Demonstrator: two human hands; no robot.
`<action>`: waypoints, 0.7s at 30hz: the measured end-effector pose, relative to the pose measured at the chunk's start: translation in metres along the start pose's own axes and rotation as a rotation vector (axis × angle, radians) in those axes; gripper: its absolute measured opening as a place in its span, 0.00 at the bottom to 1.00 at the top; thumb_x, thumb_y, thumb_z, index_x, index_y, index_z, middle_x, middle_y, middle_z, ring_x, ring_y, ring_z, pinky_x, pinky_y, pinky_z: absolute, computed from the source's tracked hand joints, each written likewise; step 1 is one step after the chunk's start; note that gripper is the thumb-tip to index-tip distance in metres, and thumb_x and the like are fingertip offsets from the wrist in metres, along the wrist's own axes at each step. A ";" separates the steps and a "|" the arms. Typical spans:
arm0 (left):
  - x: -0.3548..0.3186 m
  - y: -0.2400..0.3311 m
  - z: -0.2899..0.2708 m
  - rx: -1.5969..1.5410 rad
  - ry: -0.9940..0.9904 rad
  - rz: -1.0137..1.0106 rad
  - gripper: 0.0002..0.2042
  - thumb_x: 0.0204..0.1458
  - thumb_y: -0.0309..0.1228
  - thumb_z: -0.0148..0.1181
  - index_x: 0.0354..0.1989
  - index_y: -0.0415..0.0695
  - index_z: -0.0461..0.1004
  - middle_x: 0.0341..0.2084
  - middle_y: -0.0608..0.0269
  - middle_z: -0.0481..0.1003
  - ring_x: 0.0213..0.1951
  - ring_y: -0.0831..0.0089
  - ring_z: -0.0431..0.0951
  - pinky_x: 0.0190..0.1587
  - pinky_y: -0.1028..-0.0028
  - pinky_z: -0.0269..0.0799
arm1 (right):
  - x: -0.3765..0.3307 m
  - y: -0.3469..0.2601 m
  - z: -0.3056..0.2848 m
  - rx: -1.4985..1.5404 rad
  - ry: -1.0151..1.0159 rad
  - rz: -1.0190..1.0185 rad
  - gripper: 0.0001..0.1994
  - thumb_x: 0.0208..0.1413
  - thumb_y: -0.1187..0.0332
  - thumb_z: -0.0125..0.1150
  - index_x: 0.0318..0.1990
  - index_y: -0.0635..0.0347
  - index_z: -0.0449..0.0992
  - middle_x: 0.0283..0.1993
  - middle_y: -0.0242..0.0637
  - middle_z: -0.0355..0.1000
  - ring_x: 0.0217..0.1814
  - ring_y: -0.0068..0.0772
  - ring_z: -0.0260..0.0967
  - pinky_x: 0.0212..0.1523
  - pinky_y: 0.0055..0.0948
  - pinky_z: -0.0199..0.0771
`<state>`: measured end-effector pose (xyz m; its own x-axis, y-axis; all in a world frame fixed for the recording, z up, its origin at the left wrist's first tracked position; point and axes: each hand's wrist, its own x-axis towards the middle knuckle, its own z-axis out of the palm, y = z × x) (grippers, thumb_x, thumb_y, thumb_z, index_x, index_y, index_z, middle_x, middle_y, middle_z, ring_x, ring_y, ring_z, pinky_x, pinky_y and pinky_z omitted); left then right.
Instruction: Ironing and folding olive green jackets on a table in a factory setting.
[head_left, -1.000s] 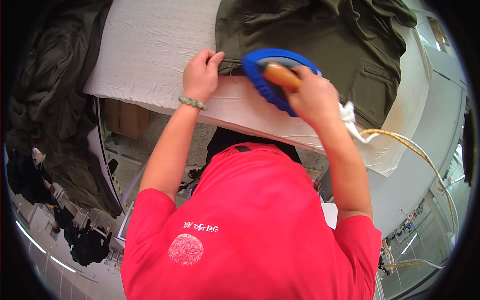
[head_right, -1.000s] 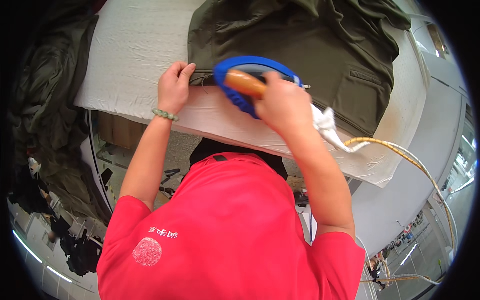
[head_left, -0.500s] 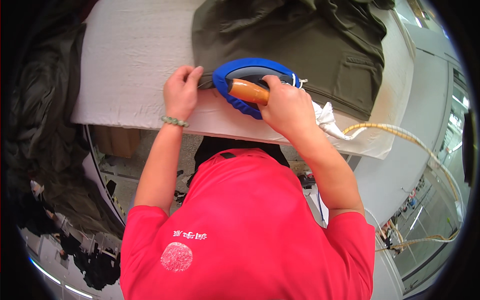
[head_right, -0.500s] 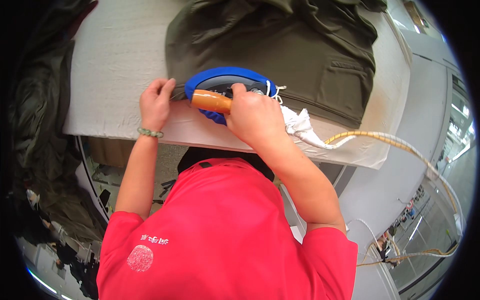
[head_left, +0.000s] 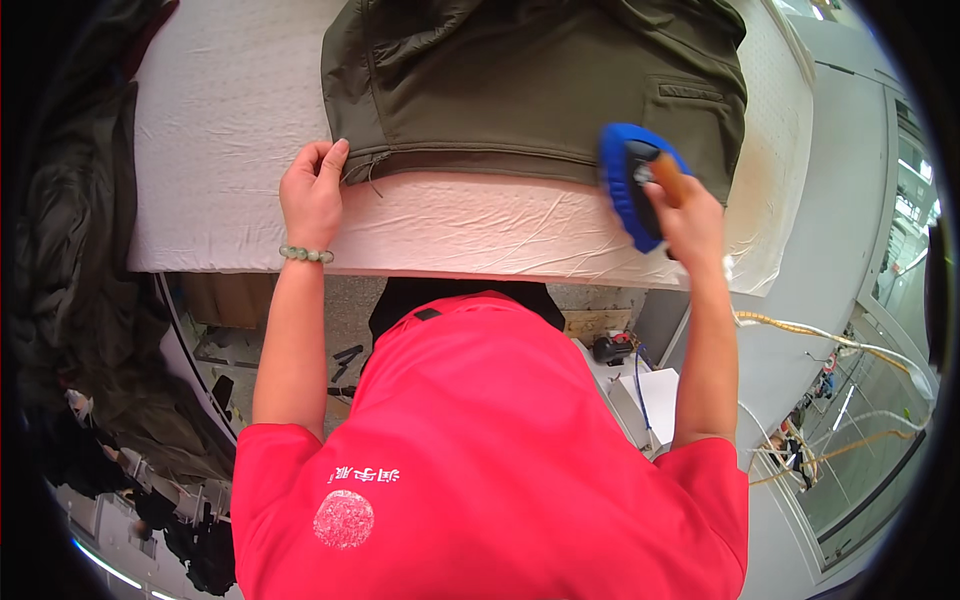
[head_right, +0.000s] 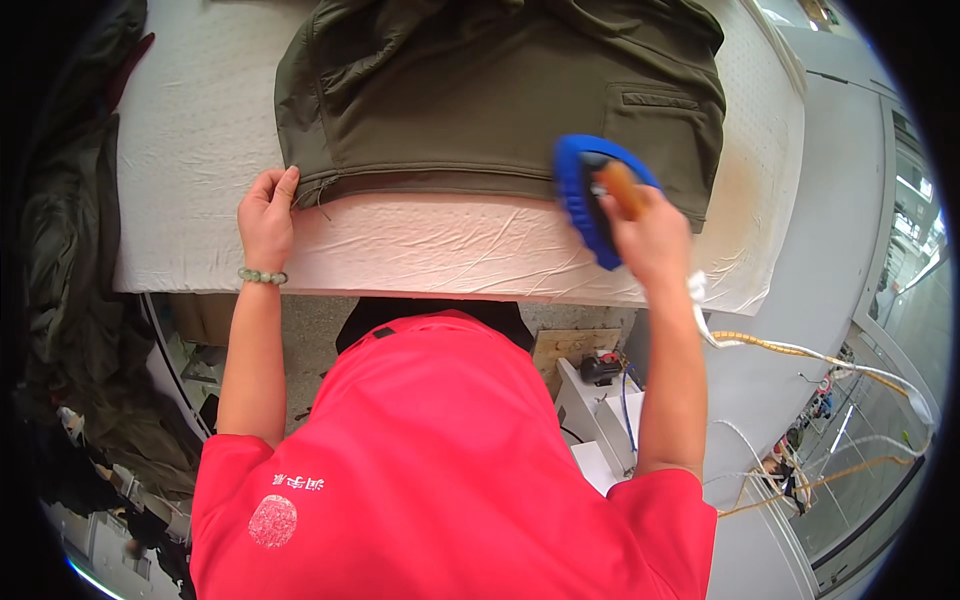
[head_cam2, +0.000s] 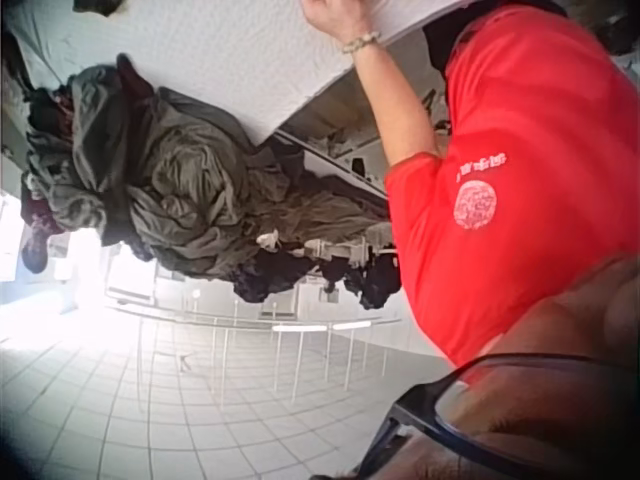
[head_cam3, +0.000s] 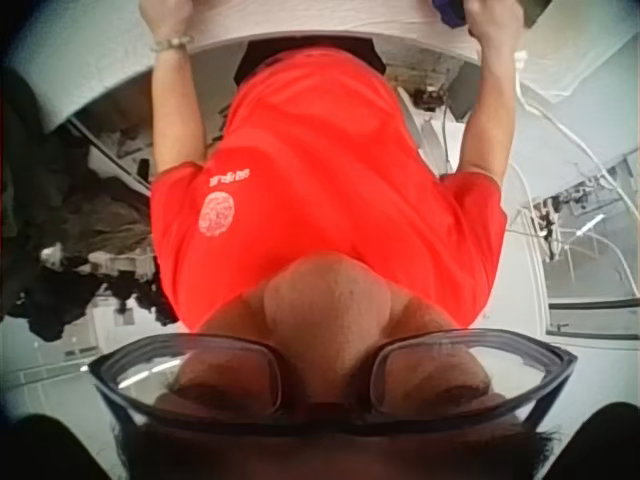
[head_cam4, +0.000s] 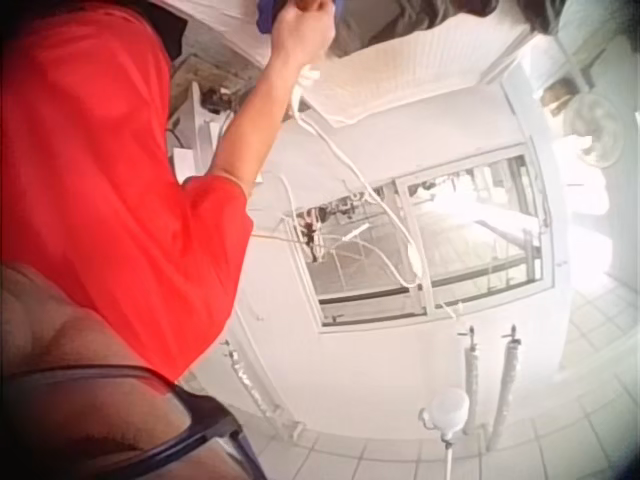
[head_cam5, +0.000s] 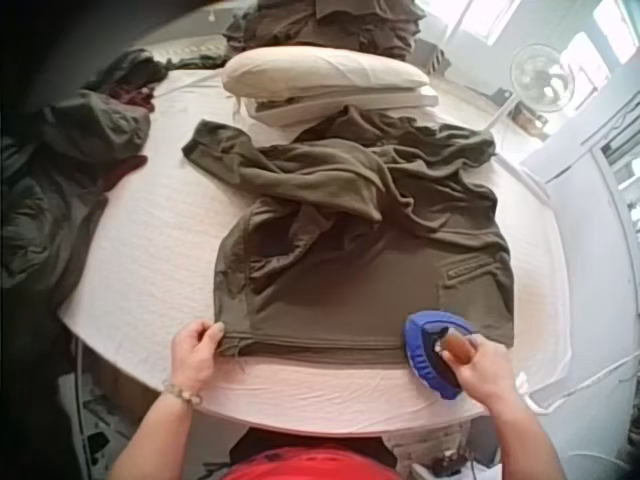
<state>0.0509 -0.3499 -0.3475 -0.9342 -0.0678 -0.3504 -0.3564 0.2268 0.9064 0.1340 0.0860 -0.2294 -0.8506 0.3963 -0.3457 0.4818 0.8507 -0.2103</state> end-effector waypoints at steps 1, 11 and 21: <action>0.001 -0.001 -0.001 0.010 -0.003 0.005 0.12 0.64 0.36 0.62 0.34 0.39 0.77 0.22 0.78 0.69 0.26 0.87 0.62 0.29 0.82 0.58 | -0.009 -0.044 0.007 -0.049 -0.042 -0.067 0.19 0.58 0.54 0.68 0.49 0.57 0.81 0.38 0.49 0.81 0.40 0.50 0.80 0.42 0.43 0.78; 0.011 -0.015 -0.008 -0.011 -0.018 -0.030 0.11 0.63 0.36 0.64 0.32 0.42 0.78 0.21 0.77 0.70 0.24 0.87 0.63 0.26 0.82 0.58 | -0.016 -0.148 0.037 -0.068 -0.265 -0.459 0.15 0.54 0.63 0.62 0.47 0.61 0.77 0.32 0.50 0.80 0.36 0.54 0.80 0.41 0.51 0.79; 0.009 0.007 -0.008 0.068 -0.087 -0.122 0.11 0.64 0.40 0.62 0.33 0.48 0.77 0.22 0.81 0.68 0.24 0.91 0.64 0.25 0.84 0.57 | 0.039 0.244 -0.078 0.075 0.012 0.344 0.22 0.54 0.51 0.69 0.46 0.61 0.82 0.30 0.46 0.80 0.35 0.45 0.80 0.40 0.40 0.77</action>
<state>0.0401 -0.3565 -0.3423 -0.8777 -0.0152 -0.4790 -0.4627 0.2873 0.8387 0.2017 0.3359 -0.2226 -0.6379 0.6596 -0.3974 0.7544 0.6389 -0.1505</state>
